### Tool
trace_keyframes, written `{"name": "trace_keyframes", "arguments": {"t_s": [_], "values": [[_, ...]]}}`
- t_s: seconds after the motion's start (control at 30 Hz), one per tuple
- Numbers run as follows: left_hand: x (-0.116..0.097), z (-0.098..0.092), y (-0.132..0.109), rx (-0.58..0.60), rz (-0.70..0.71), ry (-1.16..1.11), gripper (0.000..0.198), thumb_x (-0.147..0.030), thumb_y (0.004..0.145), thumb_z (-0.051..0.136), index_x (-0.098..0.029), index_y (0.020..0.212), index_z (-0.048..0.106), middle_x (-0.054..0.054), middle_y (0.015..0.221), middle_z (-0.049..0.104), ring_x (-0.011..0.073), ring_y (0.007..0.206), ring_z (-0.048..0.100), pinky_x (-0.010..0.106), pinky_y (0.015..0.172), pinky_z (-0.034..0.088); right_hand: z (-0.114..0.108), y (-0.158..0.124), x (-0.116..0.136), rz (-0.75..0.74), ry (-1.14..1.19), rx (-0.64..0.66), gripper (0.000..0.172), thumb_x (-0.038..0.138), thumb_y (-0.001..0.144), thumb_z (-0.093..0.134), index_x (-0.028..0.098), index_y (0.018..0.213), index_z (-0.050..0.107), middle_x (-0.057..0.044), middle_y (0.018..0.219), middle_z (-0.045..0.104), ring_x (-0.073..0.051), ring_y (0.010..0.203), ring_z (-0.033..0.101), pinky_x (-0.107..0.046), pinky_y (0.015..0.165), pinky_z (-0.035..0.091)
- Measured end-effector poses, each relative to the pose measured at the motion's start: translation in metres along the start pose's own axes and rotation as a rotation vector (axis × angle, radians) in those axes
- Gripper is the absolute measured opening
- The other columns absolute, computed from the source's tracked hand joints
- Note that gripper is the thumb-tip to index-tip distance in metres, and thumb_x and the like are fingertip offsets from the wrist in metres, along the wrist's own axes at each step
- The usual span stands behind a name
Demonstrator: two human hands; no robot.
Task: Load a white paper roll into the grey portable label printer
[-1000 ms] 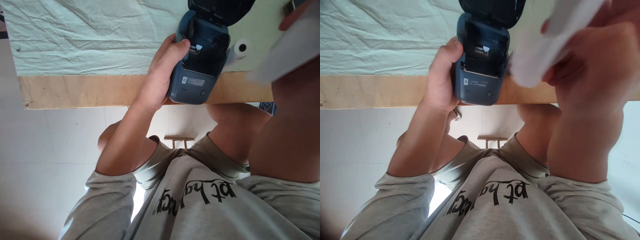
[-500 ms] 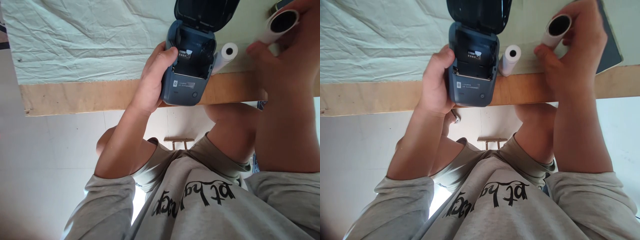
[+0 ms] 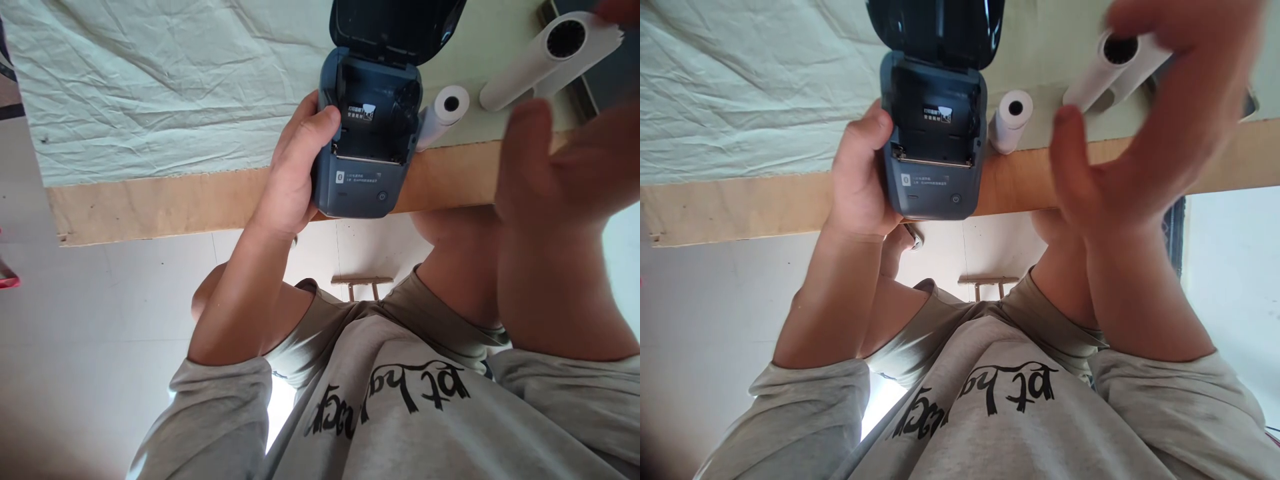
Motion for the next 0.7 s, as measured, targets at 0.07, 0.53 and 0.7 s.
{"name": "trace_keyframes", "arguments": {"t_s": [0.07, 0.53, 0.7], "values": [[-0.001, 0.002, 0.000, 0.002, 0.027, 0.017, 0.019, -0.037, 0.087, 0.053, -0.023, 0.078, 0.061, 0.003, 0.077, 0.057, 0.0151, 0.066, 0.048, 0.029, 0.055, 0.034, 0.024, -0.004, 0.039, -0.262, -0.083, 0.061, 0.047, 0.026, 0.076, 0.064, 0.023, 0.122, 0.063, -0.009, 0.113, 0.061, -0.025, 0.106, 0.060, -0.042, 0.090, 0.051], [-0.001, 0.002, 0.002, 0.024, 0.013, 0.012, 0.018, -0.033, 0.088, 0.052, -0.021, 0.077, 0.059, 0.002, 0.075, 0.054, 0.0133, 0.066, 0.050, 0.026, 0.057, 0.037, 0.062, -0.013, 0.037, -0.148, -0.216, 0.267, 0.051, 0.012, 0.072, 0.065, 0.025, 0.120, 0.061, -0.007, 0.114, 0.065, -0.020, 0.104, 0.063, -0.037, 0.091, 0.054], [-0.004, -0.002, 0.002, -0.005, 0.021, -0.005, 0.017, -0.035, 0.088, 0.054, -0.021, 0.079, 0.058, 0.002, 0.074, 0.053, 0.0119, 0.064, 0.047, 0.025, 0.054, 0.035, 0.064, -0.012, 0.028, -0.141, -0.200, 0.232, 0.062, 0.015, 0.074, 0.064, 0.029, 0.133, 0.053, -0.006, 0.107, 0.060, -0.016, 0.089, 0.059, -0.032, 0.077, 0.054]]}}
Point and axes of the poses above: each hand's wrist, its own y-axis towards the middle knuckle, its own z-axis out of the palm, x = y × z, the point moved 10 cm from there along y, towards the middle knuckle
